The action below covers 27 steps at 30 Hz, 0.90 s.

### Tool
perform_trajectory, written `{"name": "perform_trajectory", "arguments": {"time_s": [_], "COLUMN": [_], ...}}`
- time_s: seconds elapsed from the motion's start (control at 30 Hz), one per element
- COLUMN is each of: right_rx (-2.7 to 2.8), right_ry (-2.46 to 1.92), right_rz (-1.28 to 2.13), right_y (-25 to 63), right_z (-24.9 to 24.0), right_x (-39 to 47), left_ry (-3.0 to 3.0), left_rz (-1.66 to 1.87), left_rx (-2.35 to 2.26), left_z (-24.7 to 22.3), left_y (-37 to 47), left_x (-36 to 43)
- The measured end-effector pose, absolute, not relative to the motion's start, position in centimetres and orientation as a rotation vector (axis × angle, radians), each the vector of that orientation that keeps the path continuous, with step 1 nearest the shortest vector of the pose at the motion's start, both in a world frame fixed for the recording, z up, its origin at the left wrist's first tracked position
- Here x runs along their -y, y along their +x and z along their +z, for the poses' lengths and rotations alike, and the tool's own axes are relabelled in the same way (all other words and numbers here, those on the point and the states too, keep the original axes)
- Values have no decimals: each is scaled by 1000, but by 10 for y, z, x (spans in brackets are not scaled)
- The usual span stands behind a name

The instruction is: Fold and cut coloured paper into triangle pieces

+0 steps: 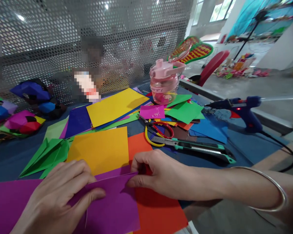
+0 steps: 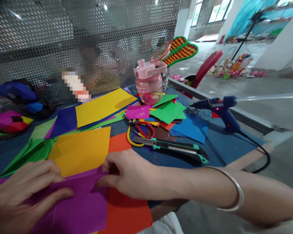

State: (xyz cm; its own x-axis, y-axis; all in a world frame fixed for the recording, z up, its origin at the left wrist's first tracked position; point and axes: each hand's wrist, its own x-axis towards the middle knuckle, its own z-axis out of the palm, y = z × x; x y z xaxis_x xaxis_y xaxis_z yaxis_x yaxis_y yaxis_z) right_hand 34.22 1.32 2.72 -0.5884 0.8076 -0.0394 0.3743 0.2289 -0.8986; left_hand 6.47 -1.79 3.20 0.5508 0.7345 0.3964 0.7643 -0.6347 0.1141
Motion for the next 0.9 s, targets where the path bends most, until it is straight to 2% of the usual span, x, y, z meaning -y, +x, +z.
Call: {"name": "perform_trajectory", "arguments": {"time_s": [0.63, 0.9], "right_rx": [2118, 2073], "right_ry": [-1101, -1081], "right_rz": [1309, 1322], "right_y": [342, 345], "right_z": [30, 28], "right_x": [-14, -20], "left_ry": [-2782, -2705], "left_rz": [-596, -598], "left_rx": [1442, 1336], "left_z": [26, 27], "left_y": [67, 61], "left_x": [11, 10]}}
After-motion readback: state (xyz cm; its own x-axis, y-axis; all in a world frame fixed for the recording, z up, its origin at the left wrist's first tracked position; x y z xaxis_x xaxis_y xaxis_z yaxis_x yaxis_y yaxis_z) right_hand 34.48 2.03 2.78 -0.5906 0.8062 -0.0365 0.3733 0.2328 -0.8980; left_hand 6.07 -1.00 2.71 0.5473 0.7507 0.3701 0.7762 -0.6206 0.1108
